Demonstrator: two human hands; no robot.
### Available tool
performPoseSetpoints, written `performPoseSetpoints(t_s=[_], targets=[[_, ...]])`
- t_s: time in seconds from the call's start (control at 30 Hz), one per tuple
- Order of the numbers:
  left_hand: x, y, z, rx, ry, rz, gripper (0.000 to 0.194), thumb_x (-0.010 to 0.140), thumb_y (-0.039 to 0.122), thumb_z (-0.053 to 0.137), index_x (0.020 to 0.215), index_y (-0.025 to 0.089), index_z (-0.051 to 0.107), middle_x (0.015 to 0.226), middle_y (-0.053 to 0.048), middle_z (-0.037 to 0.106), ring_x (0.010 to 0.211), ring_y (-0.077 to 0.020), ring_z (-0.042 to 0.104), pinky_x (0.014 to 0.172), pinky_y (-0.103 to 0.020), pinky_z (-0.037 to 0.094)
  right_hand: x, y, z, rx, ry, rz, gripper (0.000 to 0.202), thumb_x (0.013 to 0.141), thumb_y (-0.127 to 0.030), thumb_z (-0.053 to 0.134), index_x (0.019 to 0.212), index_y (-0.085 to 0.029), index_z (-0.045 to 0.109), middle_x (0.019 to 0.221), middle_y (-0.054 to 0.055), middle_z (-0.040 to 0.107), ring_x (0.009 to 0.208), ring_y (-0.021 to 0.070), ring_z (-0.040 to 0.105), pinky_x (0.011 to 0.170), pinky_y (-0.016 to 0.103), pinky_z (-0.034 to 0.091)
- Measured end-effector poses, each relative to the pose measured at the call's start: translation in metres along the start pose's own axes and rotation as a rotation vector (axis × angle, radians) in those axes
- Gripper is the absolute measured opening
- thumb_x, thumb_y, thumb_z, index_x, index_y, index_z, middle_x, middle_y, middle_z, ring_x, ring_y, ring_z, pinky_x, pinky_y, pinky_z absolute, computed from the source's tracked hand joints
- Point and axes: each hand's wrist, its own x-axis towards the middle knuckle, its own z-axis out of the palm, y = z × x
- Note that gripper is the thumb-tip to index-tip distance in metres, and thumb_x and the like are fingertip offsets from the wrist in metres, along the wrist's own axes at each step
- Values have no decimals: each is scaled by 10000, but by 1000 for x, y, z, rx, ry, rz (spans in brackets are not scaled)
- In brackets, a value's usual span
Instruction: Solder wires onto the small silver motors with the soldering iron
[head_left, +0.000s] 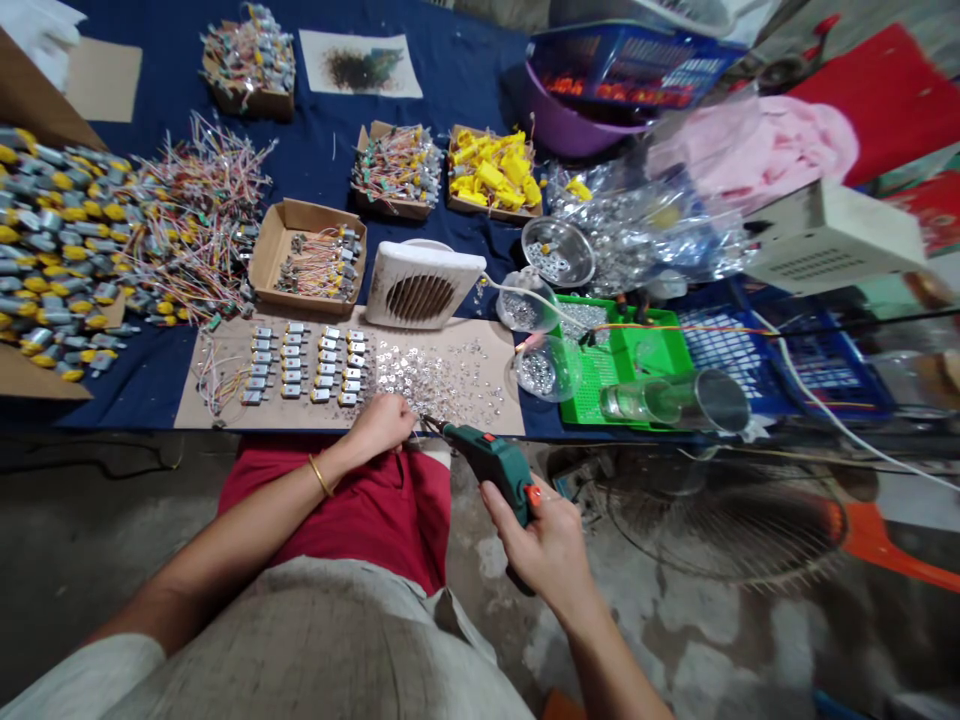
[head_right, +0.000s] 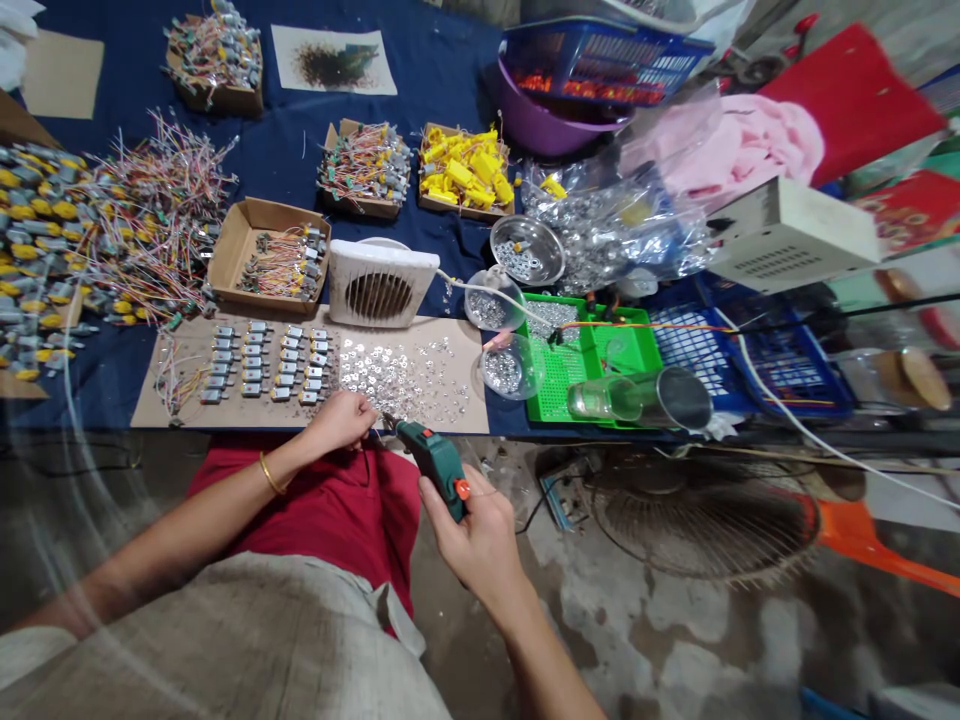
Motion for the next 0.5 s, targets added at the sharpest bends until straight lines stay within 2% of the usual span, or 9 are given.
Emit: performPoseSetpoints(t_s=[0.3,0.5], targets=[[0,0,0,9,2,5,279,853,262,480,641,160,630,442,-4,565,443,-130,542,558,-229,433,-3,0,-2,-18,-17,47,338,932,-397,550,650,-215,513,524,-27,469,464,124,427,475,258,327],[0,1,-1,20,0,6,297,862,282,477,663,151,653,477,-22,597,472,-141,563,577,-237,442,-7,0,-5,-12,-9,65,347,925,-411,555,638,-219,523,522,-15,501,473,137,473,482,260,353]])
